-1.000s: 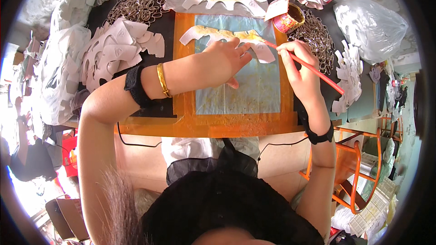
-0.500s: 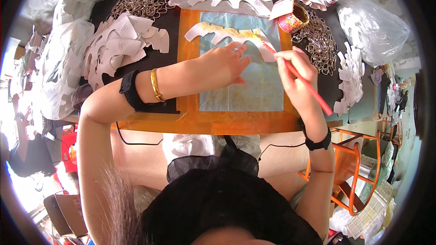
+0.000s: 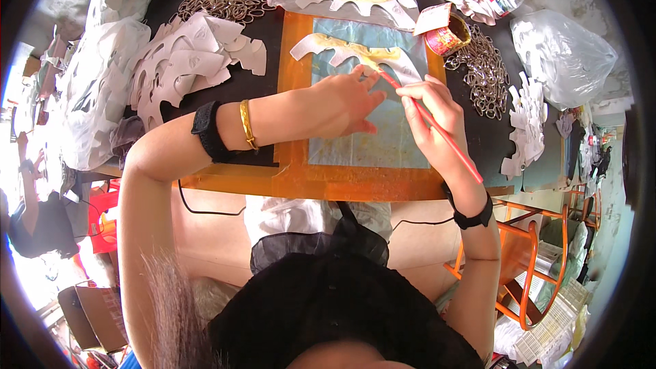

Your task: The person applies glue to a white cutout using a brush, then places metal rings onto the glued surface by hand and applies more glue over the rings.

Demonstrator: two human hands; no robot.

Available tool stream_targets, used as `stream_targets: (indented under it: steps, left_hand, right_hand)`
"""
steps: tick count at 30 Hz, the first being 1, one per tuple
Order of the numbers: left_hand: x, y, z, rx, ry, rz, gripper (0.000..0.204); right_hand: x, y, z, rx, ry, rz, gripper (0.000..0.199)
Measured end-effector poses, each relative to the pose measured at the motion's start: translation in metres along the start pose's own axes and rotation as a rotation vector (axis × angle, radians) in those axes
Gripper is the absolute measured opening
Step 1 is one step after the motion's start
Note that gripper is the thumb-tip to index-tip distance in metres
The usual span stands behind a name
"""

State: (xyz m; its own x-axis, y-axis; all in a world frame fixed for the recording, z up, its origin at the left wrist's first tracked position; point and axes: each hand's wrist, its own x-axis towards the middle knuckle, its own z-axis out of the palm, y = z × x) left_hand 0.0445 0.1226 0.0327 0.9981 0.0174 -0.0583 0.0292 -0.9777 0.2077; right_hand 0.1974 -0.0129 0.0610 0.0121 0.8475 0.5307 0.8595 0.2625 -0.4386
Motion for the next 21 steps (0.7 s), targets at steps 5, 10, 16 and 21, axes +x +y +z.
stream_targets:
  steps: [5, 10, 16, 21]
  left_hand:
    - [-0.006, 0.001, -0.004, -0.026, -0.034, -0.021, 0.066]
    - [-0.004, 0.003, -0.003, -0.044, -0.022, -0.015, 0.067]
    - [-0.002, 0.003, -0.006, -0.132, -0.138, -0.081, 0.071]
    - [-0.002, 0.004, 0.000, -0.053, -0.063, -0.055, 0.073]
  right_hand:
    - [0.001, 0.003, -0.001, -0.052, 0.024, 0.042, 0.009]
    - [0.005, -0.002, 0.004, -0.028, 0.001, 0.007, 0.011]
    - [0.016, -0.001, 0.014, 0.009, 0.005, -0.062, 0.009]
    - [0.015, -0.003, 0.014, -0.007, 0.023, -0.003, 0.008]
